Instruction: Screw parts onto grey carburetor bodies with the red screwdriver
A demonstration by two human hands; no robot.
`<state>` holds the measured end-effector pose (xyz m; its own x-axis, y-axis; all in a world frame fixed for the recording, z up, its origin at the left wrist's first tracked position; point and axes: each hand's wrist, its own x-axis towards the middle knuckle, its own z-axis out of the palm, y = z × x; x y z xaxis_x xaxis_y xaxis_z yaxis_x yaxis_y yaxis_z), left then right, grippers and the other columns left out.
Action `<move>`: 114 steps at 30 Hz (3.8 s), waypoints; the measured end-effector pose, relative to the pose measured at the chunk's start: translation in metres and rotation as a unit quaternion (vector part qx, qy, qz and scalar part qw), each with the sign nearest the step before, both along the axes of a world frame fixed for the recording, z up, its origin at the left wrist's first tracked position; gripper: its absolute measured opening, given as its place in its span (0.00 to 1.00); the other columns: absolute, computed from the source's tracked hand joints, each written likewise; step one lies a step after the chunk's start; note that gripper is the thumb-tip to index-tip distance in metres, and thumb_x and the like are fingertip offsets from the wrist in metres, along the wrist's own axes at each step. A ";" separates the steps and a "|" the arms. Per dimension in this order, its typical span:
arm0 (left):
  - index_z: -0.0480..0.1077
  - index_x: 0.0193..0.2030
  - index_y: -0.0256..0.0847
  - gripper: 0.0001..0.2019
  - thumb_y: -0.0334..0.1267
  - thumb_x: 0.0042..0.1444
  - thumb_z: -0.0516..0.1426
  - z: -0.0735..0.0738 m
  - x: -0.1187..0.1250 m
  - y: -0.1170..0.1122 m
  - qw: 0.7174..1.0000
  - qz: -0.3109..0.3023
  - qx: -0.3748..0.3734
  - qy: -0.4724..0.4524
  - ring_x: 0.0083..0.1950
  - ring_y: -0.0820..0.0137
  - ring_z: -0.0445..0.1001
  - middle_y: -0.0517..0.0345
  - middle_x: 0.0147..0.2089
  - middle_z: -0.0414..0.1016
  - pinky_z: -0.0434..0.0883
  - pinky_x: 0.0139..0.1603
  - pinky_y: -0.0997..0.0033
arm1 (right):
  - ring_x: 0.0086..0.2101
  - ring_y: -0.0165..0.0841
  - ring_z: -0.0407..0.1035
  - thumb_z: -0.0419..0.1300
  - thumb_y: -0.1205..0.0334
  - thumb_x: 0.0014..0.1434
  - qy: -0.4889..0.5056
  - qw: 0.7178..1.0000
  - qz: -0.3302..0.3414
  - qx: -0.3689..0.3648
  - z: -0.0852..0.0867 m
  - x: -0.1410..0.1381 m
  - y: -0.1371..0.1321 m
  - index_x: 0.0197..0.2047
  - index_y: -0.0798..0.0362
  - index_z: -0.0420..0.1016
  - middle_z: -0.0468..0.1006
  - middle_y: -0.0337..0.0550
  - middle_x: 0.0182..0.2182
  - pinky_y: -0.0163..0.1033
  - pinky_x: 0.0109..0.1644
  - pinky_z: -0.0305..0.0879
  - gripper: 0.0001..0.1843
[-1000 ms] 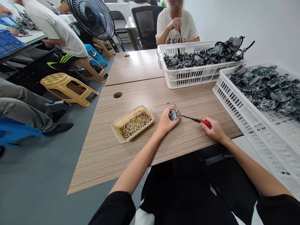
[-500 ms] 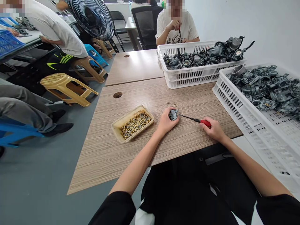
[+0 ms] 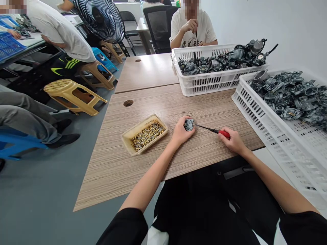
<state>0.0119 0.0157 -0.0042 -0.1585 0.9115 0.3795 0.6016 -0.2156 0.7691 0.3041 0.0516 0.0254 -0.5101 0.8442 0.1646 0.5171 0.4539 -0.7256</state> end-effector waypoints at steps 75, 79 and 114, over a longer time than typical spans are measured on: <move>0.72 0.51 0.45 0.17 0.33 0.55 0.65 0.001 -0.002 0.001 1.000 -0.009 -0.001 -0.002 0.54 0.61 0.78 0.54 0.51 0.80 0.75 0.59 0.59 | 0.27 0.35 0.62 0.55 0.46 0.73 0.036 0.999 -0.003 -0.017 -0.007 0.005 0.004 0.40 0.47 0.70 0.68 0.36 0.26 0.40 0.34 0.59 0.15; 0.71 0.51 0.45 0.17 0.33 0.55 0.65 0.001 -0.002 0.001 1.000 -0.015 0.003 -0.002 0.54 0.61 0.78 0.54 0.50 0.80 0.74 0.59 0.59 | 0.25 0.35 0.61 0.58 0.48 0.71 0.037 0.999 -0.002 -0.028 -0.008 0.007 0.004 0.46 0.47 0.68 0.69 0.35 0.27 0.41 0.33 0.58 0.12; 0.71 0.52 0.45 0.18 0.32 0.54 0.64 0.003 -0.002 -0.001 1.000 -0.019 -0.009 -0.001 0.56 0.60 0.78 0.54 0.51 0.79 0.75 0.60 0.57 | 0.23 0.34 0.59 0.56 0.44 0.71 0.031 0.999 -0.020 -0.024 -0.003 0.005 0.002 0.43 0.47 0.65 0.65 0.33 0.24 0.41 0.32 0.58 0.15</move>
<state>0.0097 0.0150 -0.0016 -0.1245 0.9235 0.3627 0.5910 -0.2246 0.7748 0.3086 0.0538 0.0223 -0.4657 0.8716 0.1533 0.4878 0.3974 -0.7773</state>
